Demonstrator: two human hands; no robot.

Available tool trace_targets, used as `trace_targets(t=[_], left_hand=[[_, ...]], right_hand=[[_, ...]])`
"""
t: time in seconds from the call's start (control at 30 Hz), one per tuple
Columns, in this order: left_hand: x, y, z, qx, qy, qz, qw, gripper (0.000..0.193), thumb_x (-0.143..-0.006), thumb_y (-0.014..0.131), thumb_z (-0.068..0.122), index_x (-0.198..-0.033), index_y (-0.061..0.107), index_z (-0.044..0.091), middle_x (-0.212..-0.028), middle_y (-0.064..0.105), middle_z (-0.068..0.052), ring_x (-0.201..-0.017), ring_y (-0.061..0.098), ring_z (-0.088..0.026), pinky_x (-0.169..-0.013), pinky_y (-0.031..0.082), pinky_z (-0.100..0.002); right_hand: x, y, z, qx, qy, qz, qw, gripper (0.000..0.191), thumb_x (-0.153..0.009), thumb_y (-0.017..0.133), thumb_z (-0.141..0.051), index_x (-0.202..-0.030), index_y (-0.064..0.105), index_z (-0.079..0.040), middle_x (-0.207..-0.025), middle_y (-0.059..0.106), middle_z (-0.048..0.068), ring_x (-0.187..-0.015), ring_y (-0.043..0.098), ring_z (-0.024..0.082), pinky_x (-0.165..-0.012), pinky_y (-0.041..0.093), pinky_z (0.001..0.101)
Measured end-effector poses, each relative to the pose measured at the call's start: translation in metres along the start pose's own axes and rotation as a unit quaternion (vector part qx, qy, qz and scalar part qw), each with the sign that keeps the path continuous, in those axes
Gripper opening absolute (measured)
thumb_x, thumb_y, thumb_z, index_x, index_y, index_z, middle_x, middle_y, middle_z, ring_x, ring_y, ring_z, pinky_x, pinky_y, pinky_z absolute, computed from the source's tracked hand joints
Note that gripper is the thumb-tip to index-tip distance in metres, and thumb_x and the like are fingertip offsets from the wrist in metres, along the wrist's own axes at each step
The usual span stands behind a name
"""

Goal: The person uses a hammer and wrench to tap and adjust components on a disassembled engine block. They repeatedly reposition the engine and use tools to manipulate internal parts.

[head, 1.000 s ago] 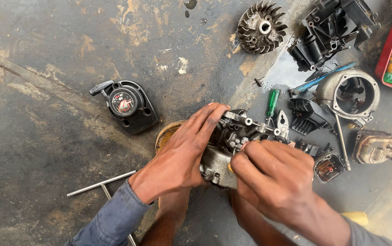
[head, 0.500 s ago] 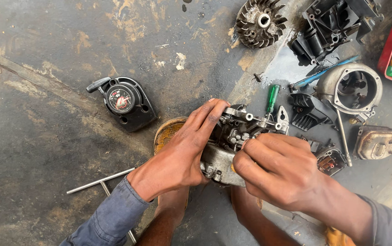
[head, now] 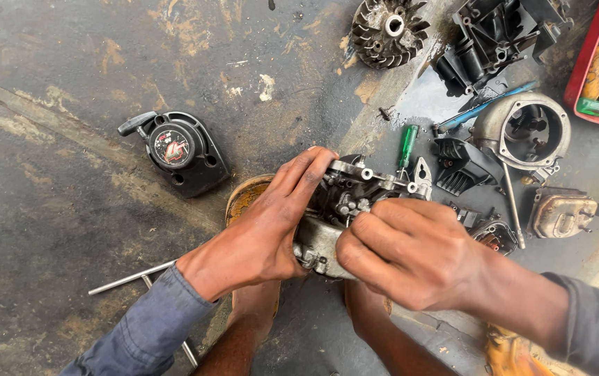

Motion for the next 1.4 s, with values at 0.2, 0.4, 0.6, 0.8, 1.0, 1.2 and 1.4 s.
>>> trace_targets(t=[0.2, 0.4, 0.6, 0.8, 1.0, 1.2, 1.4], left_hand=[[0.005, -0.003, 0.009, -0.024, 0.016, 0.003, 1.0, 0.124, -0.063, 0.091, 0.012, -0.159, 0.015, -0.004, -0.16, 0.028, -0.031, -0.153, 0.027, -0.048, -0.125, 0.028, -0.048], [-0.006, -0.005, 0.014, -0.024, -0.011, 0.009, 1.0, 0.126, -0.058, 0.086, 0.009, -0.161, 0.013, 0.005, -0.159, 0.031, -0.029, -0.15, 0.03, -0.047, -0.123, 0.029, -0.049], [-0.007, -0.004, 0.018, -0.108, -0.057, -0.017, 0.992, 0.122, -0.057, 0.085, 0.009, -0.159, 0.018, 0.009, -0.156, 0.036, -0.026, -0.144, 0.036, -0.045, -0.111, 0.032, -0.054], [-0.009, -0.005, 0.019, -0.079, -0.003, -0.004, 0.997, 0.119, -0.055, 0.082, 0.009, -0.157, 0.021, 0.0, -0.153, 0.039, -0.028, -0.146, 0.035, -0.047, -0.122, 0.029, -0.052], [-0.004, 0.002, 0.015, -0.063, 0.012, -0.012, 0.998, 0.121, -0.057, 0.082, 0.011, -0.159, 0.02, -0.002, -0.157, 0.035, -0.029, -0.15, 0.031, -0.048, -0.125, 0.029, -0.049], [-0.002, 0.001, 0.01, -0.05, 0.031, -0.023, 0.998, 0.125, -0.056, 0.088, 0.02, -0.158, 0.02, -0.003, -0.156, 0.034, -0.029, -0.15, 0.03, -0.048, -0.124, 0.03, -0.05], [-0.001, 0.001, 0.006, -0.061, 0.047, -0.031, 0.997, 0.129, -0.056, 0.091, 0.025, -0.159, 0.016, -0.001, -0.155, 0.032, -0.028, -0.15, 0.031, -0.048, -0.124, 0.031, -0.051]], right_hand=[[-0.007, -0.004, -0.008, 0.07, 0.051, -0.04, 0.995, 0.015, -0.077, 0.073, -0.012, -0.084, 0.063, -0.004, -0.077, 0.053, 0.005, -0.063, 0.057, 0.017, -0.052, 0.045, 0.0322], [-0.025, -0.006, -0.038, 0.273, 0.239, -0.075, 0.929, 0.01, -0.081, 0.068, -0.014, -0.091, 0.069, -0.011, -0.08, 0.06, 0.001, -0.065, 0.059, 0.015, -0.053, 0.041, 0.0297], [-0.029, -0.006, -0.034, 0.224, 0.243, -0.041, 0.943, 0.005, -0.085, 0.07, -0.007, -0.089, 0.069, -0.005, -0.075, 0.058, 0.002, -0.063, 0.058, 0.013, -0.055, 0.041, 0.0301], [-0.012, -0.011, -0.011, 0.109, 0.121, 0.057, 0.985, 0.013, -0.077, 0.072, -0.009, -0.088, 0.065, -0.004, -0.08, 0.061, 0.005, -0.063, 0.058, 0.015, -0.057, 0.041, 0.0303], [0.0, -0.01, -0.011, 0.089, 0.049, 0.061, 0.993, 0.018, -0.071, 0.071, -0.012, -0.086, 0.068, -0.004, -0.08, 0.059, 0.004, -0.063, 0.058, 0.014, -0.055, 0.042, 0.0301], [0.0, -0.005, -0.008, 0.074, -0.004, 0.044, 0.996, 0.015, -0.069, 0.069, -0.015, -0.08, 0.064, -0.007, -0.074, 0.054, 0.001, -0.06, 0.057, 0.012, -0.054, 0.043, 0.0295], [-0.008, -0.003, -0.007, 0.075, -0.063, 0.037, 0.994, 0.015, -0.079, 0.072, -0.015, -0.075, 0.058, -0.011, -0.071, 0.051, 0.0, -0.06, 0.055, 0.01, -0.054, 0.044, 0.0285]])
Point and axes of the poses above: each hand's wrist, its own x-axis away from the middle knuckle, its own y-axis out of the palm, z = x × y, the point moved 5 cm from there along -x, towards the middle knuckle
